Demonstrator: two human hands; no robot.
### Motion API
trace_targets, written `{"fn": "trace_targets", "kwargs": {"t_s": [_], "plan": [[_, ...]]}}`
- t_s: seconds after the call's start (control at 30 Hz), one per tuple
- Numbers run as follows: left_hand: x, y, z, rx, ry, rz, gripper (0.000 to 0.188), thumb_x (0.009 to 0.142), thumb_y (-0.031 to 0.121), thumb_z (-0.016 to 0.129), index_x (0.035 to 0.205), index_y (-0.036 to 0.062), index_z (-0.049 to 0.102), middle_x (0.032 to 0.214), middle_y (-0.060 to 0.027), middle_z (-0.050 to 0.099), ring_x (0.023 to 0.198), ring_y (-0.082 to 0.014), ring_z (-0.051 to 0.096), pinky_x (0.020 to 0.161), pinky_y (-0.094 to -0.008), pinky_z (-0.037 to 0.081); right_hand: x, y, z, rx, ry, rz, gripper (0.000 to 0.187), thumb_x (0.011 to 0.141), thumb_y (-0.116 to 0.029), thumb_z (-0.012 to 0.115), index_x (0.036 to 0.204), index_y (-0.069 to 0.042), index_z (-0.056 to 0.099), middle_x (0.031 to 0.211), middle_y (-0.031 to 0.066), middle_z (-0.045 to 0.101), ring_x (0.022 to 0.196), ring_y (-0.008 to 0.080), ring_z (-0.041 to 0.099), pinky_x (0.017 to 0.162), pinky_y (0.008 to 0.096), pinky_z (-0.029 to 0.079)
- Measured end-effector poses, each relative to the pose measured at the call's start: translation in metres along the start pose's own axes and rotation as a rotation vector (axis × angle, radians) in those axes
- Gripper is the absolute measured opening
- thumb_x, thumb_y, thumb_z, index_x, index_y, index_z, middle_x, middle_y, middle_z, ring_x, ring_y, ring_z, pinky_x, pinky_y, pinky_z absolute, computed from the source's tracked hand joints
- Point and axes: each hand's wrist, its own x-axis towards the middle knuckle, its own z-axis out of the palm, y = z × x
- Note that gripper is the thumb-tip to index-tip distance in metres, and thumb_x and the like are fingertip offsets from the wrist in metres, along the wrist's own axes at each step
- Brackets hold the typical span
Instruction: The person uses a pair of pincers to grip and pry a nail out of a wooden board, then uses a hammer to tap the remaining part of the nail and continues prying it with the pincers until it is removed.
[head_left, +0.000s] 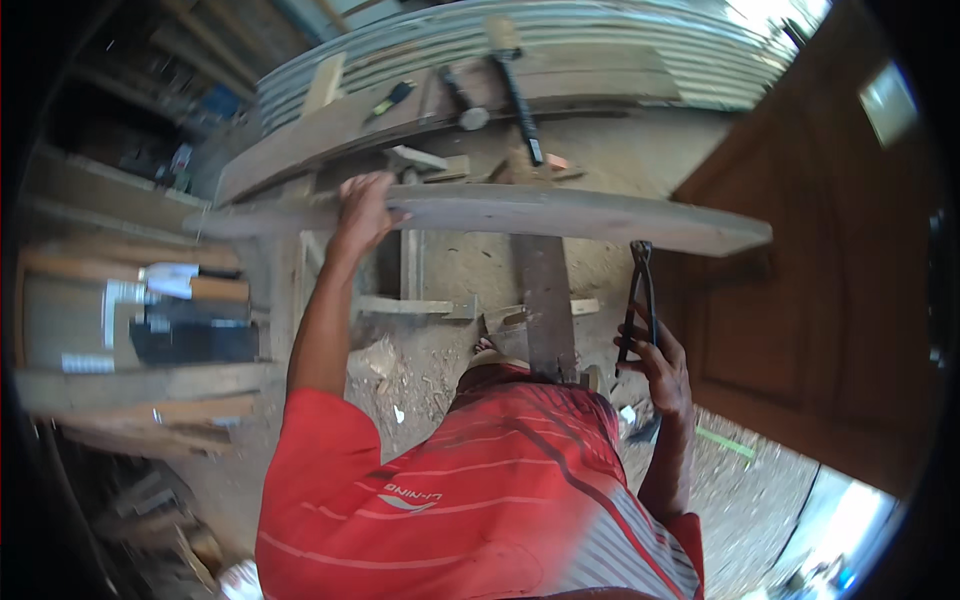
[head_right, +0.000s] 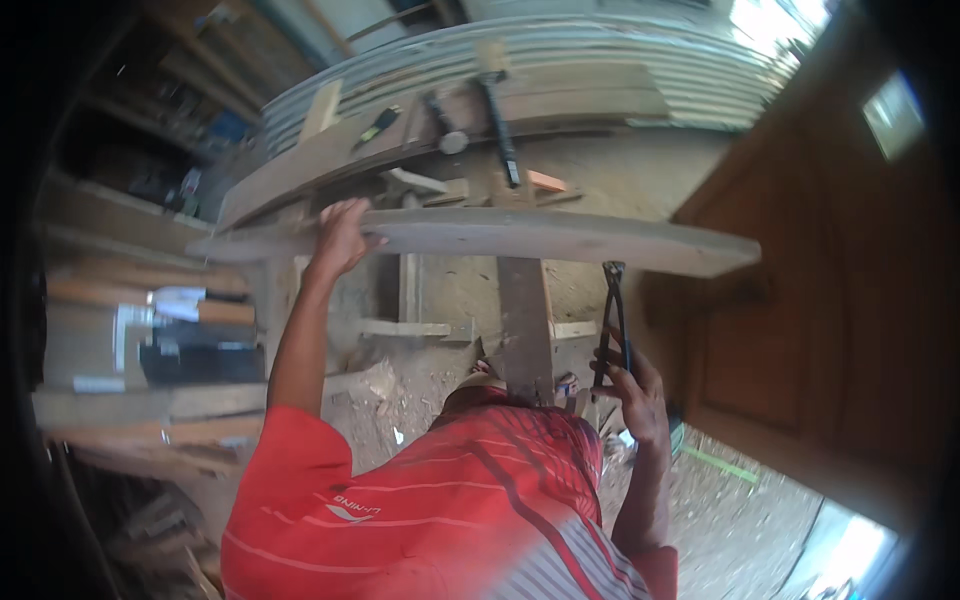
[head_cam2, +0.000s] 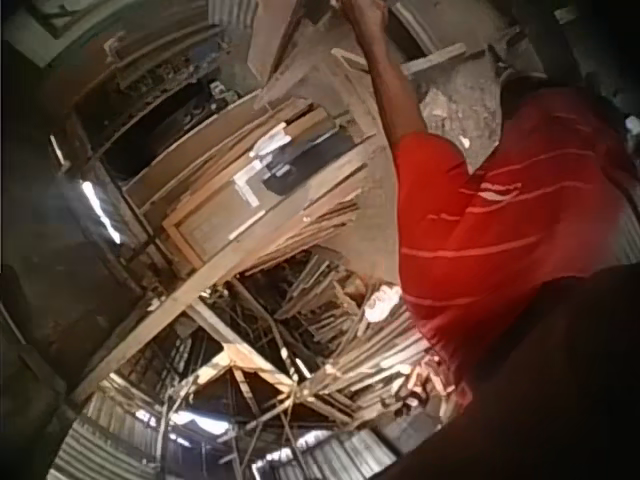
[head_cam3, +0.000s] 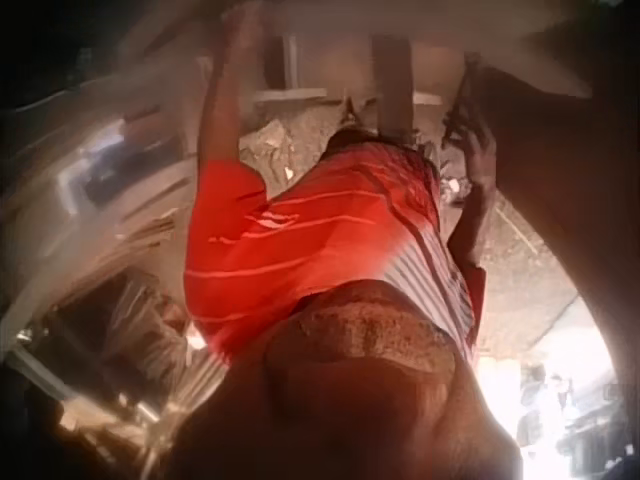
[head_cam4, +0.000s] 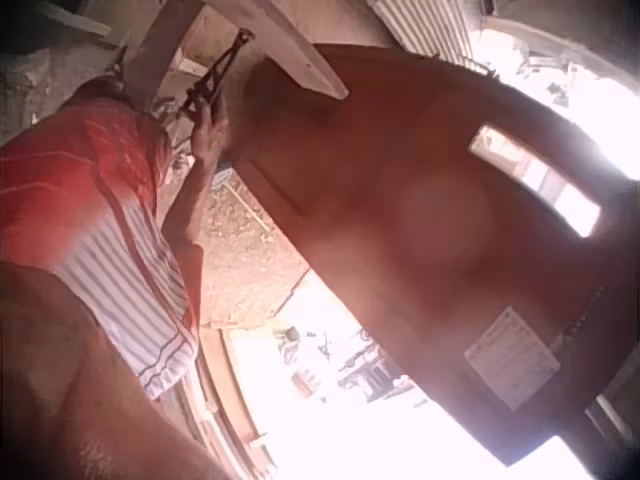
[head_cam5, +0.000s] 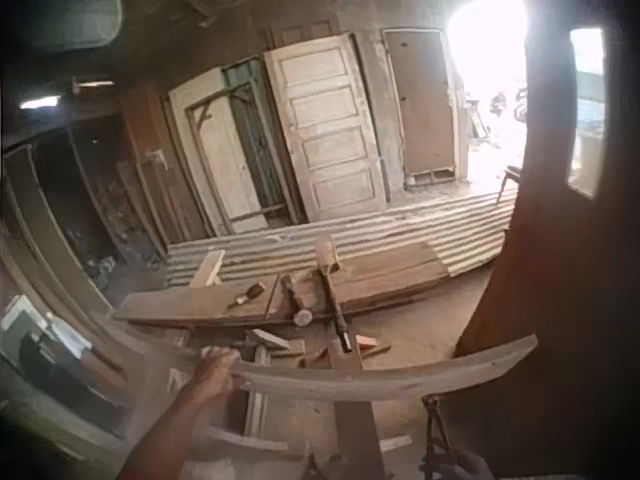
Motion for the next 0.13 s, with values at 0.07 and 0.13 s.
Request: {"fn": "trace_targets", "kwargs": {"t_s": [0.07,0.13], "plan": [[-0.02,-0.008,0.007,-0.058,0.043,-0.048,0.05,0.067,0.026,0.091,0.106,0.0055,0.067,0.11,-0.0162,0.068,0.112,-0.0383,0.061,0.099,-0.0523,0.04,0.013,0.003,0.017,-0.104,-0.128,0.008,0.059,0.098,-0.021,0.055,0.152,0.002,0.045,0.131,0.024,0.064,0.116,0.0291,0.067,0.085,0.0378,0.061],[-0.028,0.002,0.007,0.079,0.074,-0.044,0.026,0.079,0.022,0.079,0.093,0.0058,0.065,0.09,-0.0124,0.068,0.09,-0.0323,0.065,0.085,-0.0454,0.048,0.024,0.01,0.032,-0.209,-0.26,0.002,0.062,0.099,-0.026,0.057,0.153,0.002,0.045,0.127,0.0227,0.066,0.114,0.0305,0.068,0.084,0.0393,0.061]]}}
